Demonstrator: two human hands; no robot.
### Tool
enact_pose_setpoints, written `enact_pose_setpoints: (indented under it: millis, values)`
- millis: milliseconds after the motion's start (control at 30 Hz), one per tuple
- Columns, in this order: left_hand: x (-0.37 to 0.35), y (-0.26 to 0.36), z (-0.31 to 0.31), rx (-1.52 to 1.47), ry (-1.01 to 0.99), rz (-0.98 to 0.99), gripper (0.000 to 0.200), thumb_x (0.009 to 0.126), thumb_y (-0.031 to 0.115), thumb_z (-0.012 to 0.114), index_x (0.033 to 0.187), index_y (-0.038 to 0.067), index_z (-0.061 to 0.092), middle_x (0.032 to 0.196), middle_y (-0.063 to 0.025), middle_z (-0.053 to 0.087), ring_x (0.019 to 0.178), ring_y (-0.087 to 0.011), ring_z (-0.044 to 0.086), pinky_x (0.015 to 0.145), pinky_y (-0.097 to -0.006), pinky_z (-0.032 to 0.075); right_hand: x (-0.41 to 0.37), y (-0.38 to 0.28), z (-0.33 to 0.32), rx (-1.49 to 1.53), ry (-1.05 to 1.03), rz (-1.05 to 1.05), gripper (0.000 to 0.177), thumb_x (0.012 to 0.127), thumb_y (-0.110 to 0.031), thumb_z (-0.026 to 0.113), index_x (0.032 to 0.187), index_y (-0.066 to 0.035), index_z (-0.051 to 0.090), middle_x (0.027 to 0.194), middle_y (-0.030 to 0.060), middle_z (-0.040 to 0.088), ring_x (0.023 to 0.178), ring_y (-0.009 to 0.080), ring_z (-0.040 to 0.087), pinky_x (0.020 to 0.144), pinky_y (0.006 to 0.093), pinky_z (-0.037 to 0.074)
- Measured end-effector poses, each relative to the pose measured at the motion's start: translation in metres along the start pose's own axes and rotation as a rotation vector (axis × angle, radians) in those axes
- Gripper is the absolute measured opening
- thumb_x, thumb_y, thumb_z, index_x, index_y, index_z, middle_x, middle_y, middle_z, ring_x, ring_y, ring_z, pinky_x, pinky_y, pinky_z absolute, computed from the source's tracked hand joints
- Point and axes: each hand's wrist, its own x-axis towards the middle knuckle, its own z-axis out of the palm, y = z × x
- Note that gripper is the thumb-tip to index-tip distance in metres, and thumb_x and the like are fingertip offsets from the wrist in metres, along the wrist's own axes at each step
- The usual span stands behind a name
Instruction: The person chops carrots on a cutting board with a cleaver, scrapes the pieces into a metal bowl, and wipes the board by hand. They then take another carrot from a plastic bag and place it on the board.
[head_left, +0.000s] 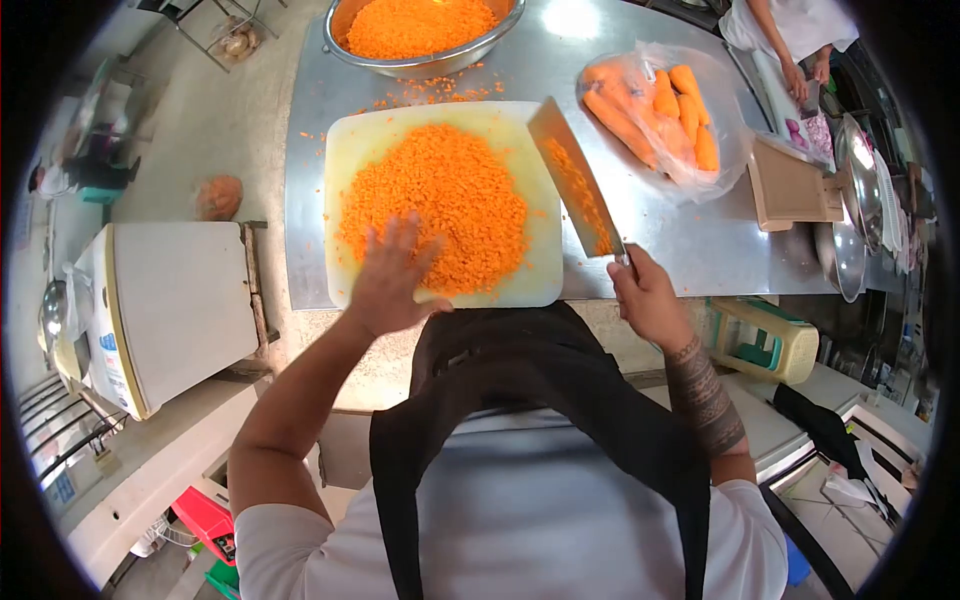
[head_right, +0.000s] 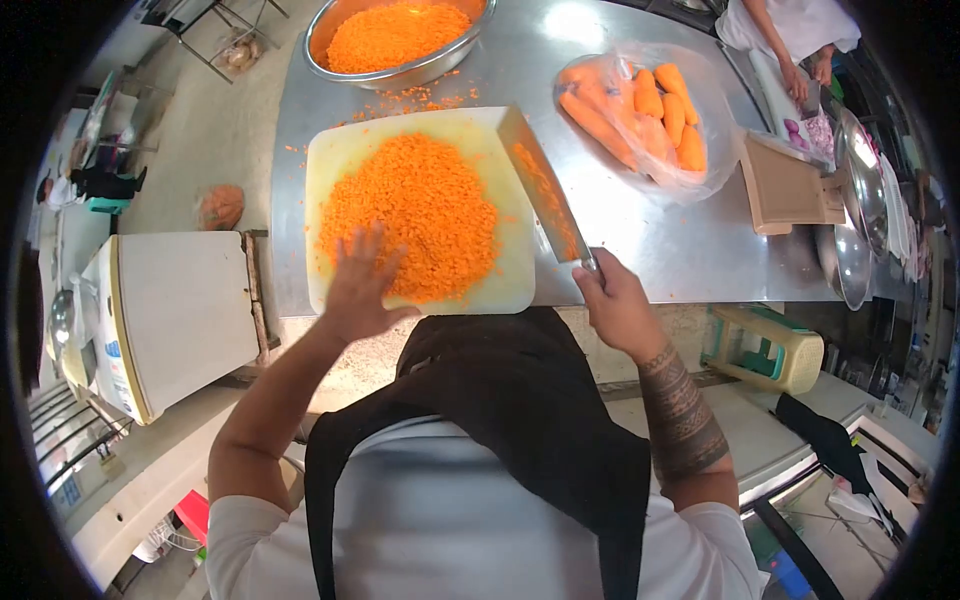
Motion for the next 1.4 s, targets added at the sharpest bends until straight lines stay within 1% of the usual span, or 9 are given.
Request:
enact_pose_setpoints:
  millis: [267, 567, 667, 767, 867, 967, 1067, 1267, 1400]
  values:
    - [0.044, 0.057, 0.056, -0.003, -0.092, 0.332, 0.078, 0.087, 0.065, 0.068, 0.154, 0.027, 0.054, 0.168, -0.0189, 0.033, 0.152, -0.0417, 0.033, 0.120, -0.0678, 0.024, -0.029, 0.024, 0.058, 0.315, 0.070, 0.134, 0.016, 0.111, -0.020, 0.052, 0.119, -0.005, 0.052, 0.067, -0.0032, 0.047, 0.048, 0.0061, 0.045, 0.044, 0.0247, 0.042]
    - [0.118, 0.072, 0.065, 0.073, -0.027, 0.050, 0.063, 0.101, 0.053, 0.057, 0.152, 0.017, 0.055, 0.166, -0.0218, 0.034, 0.156, -0.0437, 0.024, 0.123, -0.0676, 0.016, -0.049, 0.026, 0.083, 0.183, 0.161, 0.098, 0.022, 0.111, -0.019, 0.052, 0.126, -0.002, 0.053, 0.066, -0.0031, 0.049, 0.049, 0.0058, 0.048, 0.046, 0.0244, 0.042]
    - [0.116, 0.057, 0.002, -0.076, -0.042, -0.082, 0.062, 0.103, 0.052, 0.054, 0.153, 0.015, 0.055, 0.167, -0.0234, 0.033, 0.156, -0.0453, 0.023, 0.124, -0.0683, 0.013, -0.060, 0.012, 0.093, 0.074, 0.209, 0.136, 0.033, 0.108, -0.021, 0.056, 0.132, 0.002, 0.055, 0.074, 0.0066, 0.062, 0.058, 0.0158, 0.061, 0.056, 0.0340, 0.050]
    - [0.112, -0.032, -0.001, -0.045, 0.017, -0.235, 0.066, 0.104, 0.055, 0.052, 0.156, 0.014, 0.051, 0.170, -0.0239, 0.026, 0.158, -0.0463, 0.018, 0.127, -0.0648, 0.007, -0.055, 0.020, 0.111, -0.209, 0.320, -0.062, 0.033, 0.107, -0.019, 0.058, 0.132, 0.002, 0.052, 0.073, 0.0091, 0.060, 0.061, 0.0198, 0.061, 0.059, 0.0373, 0.049]
    - [0.117, -0.139, 0.035, -0.300, -0.019, -0.464, 0.073, 0.106, 0.058, 0.047, 0.163, 0.013, 0.039, 0.172, -0.0211, 0.024, 0.160, -0.0405, 0.015, 0.129, -0.0596, 0.007, -0.038, -0.006, 0.119, -0.202, 0.288, 0.015, 0.041, 0.105, -0.023, 0.058, 0.137, 0.002, 0.051, 0.099, 0.0295, 0.071, 0.096, 0.0478, 0.069, 0.081, 0.0522, 0.055]
    - [0.135, -0.161, 0.056, -0.346, -0.144, -0.380, 0.074, 0.107, 0.057, 0.044, 0.165, 0.012, 0.032, 0.173, -0.0169, 0.022, 0.162, -0.0304, 0.012, 0.130, -0.0518, 0.006, -0.002, -0.017, 0.127, -0.267, 0.259, -0.065, 0.042, 0.105, -0.023, 0.058, 0.137, 0.003, 0.049, 0.100, 0.0291, 0.071, 0.096, 0.0480, 0.069, 0.081, 0.0544, 0.055]
    - [0.167, -0.110, 0.037, -0.822, -0.325, -0.304, 0.066, 0.107, 0.049, 0.048, 0.157, 0.005, 0.045, 0.165, -0.0210, 0.039, 0.156, -0.0303, 0.031, 0.128, -0.0452, 0.022, 0.026, -0.051, 0.128, -0.364, 0.177, -0.062, 0.039, 0.104, -0.024, 0.058, 0.131, 0.004, 0.052, 0.101, 0.0301, 0.071, 0.096, 0.0482, 0.069, 0.082, 0.0549, 0.055]
    - [0.219, -0.073, 0.017, -0.168, -0.414, -0.221, 0.030, 0.095, 0.012, 0.054, 0.111, -0.006, 0.072, 0.119, -0.0276, 0.069, 0.111, -0.0423, 0.068, 0.096, -0.0499, 0.054, 0.022, -0.107, 0.095, -0.310, 0.057, -0.183, 0.031, 0.105, -0.024, 0.057, 0.115, 0.005, 0.056, 0.094, 0.0290, 0.071, 0.091, 0.0491, 0.068, 0.079, 0.0542, 0.053]
    - [0.218, -0.083, 0.018, -0.147, -0.412, -0.247, 0.028, 0.090, 0.007, 0.054, 0.107, -0.006, 0.074, 0.118, -0.0267, 0.070, 0.108, -0.0410, 0.069, 0.093, -0.0496, 0.055, 0.049, -0.085, 0.123, -0.372, 0.044, -0.083, 0.030, 0.105, -0.025, 0.056, 0.107, 0.005, 0.056, 0.088, 0.0283, 0.068, 0.090, 0.0501, 0.067, 0.079, 0.0537, 0.052]
